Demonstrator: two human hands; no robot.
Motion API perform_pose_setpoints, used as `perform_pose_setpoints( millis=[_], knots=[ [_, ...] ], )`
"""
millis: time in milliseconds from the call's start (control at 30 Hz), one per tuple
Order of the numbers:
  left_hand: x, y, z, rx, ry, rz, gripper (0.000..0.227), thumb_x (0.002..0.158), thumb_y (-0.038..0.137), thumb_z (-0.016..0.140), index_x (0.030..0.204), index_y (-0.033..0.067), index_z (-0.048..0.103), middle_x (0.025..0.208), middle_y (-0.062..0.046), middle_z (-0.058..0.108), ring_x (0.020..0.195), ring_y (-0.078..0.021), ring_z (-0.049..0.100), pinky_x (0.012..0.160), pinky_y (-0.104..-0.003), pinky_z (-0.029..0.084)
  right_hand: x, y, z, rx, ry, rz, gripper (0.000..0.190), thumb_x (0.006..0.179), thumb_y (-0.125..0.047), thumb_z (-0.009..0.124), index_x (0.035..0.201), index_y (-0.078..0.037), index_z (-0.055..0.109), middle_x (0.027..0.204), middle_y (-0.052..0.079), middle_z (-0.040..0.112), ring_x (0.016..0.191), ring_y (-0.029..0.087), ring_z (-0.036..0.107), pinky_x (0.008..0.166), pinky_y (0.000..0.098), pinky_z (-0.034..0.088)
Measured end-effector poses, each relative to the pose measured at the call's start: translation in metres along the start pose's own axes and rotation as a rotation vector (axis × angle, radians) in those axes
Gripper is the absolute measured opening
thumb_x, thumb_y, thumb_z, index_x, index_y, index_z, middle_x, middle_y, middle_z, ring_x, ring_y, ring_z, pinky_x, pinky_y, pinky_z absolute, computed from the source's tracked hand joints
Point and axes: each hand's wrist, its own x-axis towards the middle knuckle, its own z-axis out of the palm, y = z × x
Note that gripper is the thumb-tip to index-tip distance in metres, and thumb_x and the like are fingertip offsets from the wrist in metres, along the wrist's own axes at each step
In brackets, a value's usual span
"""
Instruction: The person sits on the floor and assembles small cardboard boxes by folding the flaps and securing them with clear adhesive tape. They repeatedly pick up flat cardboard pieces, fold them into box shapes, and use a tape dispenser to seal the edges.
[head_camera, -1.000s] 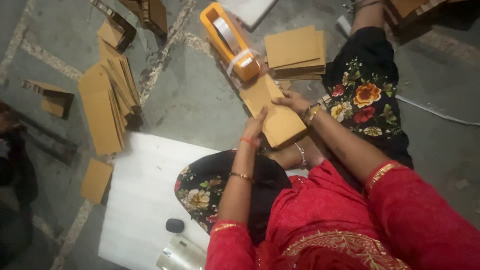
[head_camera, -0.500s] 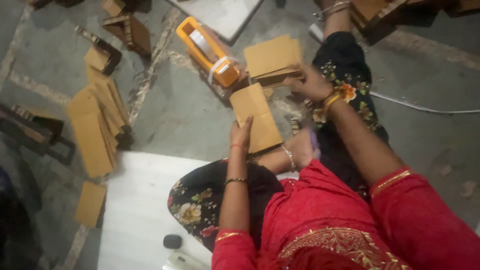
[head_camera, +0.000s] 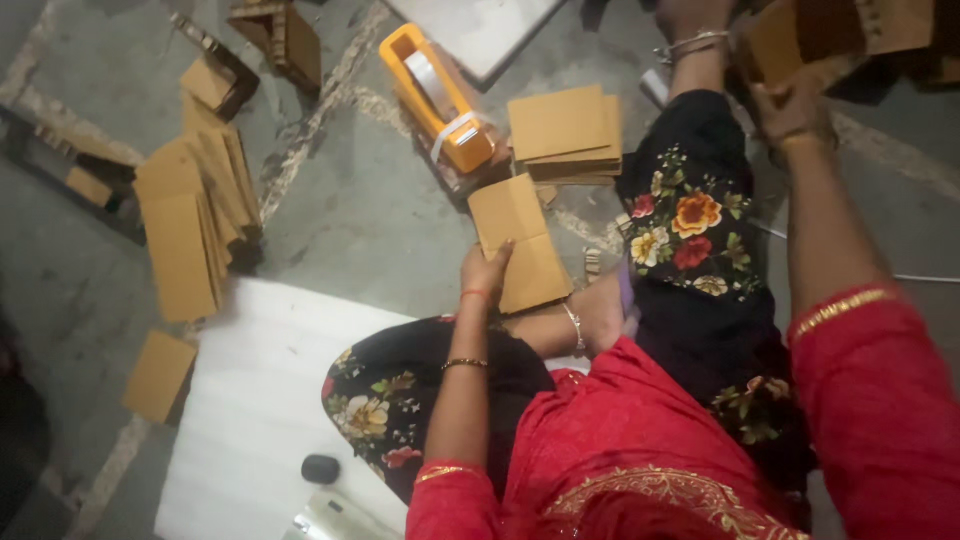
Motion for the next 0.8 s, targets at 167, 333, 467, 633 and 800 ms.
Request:
perform_pose_setpoints(
  millis=[167, 333, 467, 633, 800],
  knots=[
    [0.001, -0.001, -0.007, 0.000, 0.260, 0.250, 0.058, 0.081, 0.040, 0.083, 0.118, -0.0002, 0.062, 0.110, -0.019, 0.071, 0.101, -0.0322, 0.070, 0.087, -0.041, 0.055, -0.050, 0.016, -0.019, -0.098, 0.466, -0.092, 0.024, 0.100, -0.015, 0.069, 0.121, -0.005, 0.068, 0.115, 0.016, 0.074, 0.098, 0.038, 0.070, 0.083, 0.0481, 0.054],
    [0.012, 0.033, -0.050, 0.211, 0.340, 0.508, 0.030, 0.088, 0.031, 0.080, 0.110, 0.0141, 0.068, 0.108, -0.005, 0.074, 0.104, -0.0282, 0.067, 0.091, -0.039, 0.056, -0.084, -0.035, -0.092, -0.198, 0.462, -0.491, 0.008, 0.102, -0.011, 0.066, 0.106, -0.004, 0.062, 0.096, 0.011, 0.067, 0.083, 0.028, 0.066, 0.079, 0.0373, 0.055],
    [0.023, 0.050, -0.064, 0.408, 0.164, 0.574, 0.048, 0.081, 0.027, 0.084, 0.126, 0.0184, 0.068, 0.118, -0.007, 0.066, 0.114, -0.0293, 0.064, 0.098, -0.042, 0.053, -0.123, -0.127, -0.114, -0.174, 0.283, -0.679, 0.035, 0.104, -0.029, 0.081, 0.086, -0.009, 0.059, 0.086, 0.009, 0.065, 0.074, 0.027, 0.064, 0.068, 0.0377, 0.050],
    [0.034, 0.046, -0.054, 0.396, 0.119, 0.715, 0.077, 0.069, 0.025, 0.091, 0.137, 0.0121, 0.059, 0.138, -0.017, 0.054, 0.125, -0.0379, 0.053, 0.101, -0.044, 0.048, -0.166, -0.212, -0.089, 0.080, -0.074, -0.787, 0.019, 0.091, -0.020, 0.079, 0.107, -0.016, 0.071, 0.113, 0.012, 0.071, 0.090, 0.033, 0.069, 0.075, 0.0427, 0.056],
    [0.026, 0.058, -0.058, 0.450, 0.085, 0.519, 0.074, 0.068, 0.025, 0.090, 0.137, 0.0186, 0.062, 0.136, -0.013, 0.058, 0.123, -0.0360, 0.056, 0.099, -0.044, 0.051, -0.203, -0.259, -0.048, 0.215, -0.404, -0.655, 0.052, 0.086, -0.017, 0.077, 0.136, -0.020, 0.065, 0.101, 0.012, 0.070, 0.083, 0.033, 0.070, 0.069, 0.0419, 0.056]
  ],
)
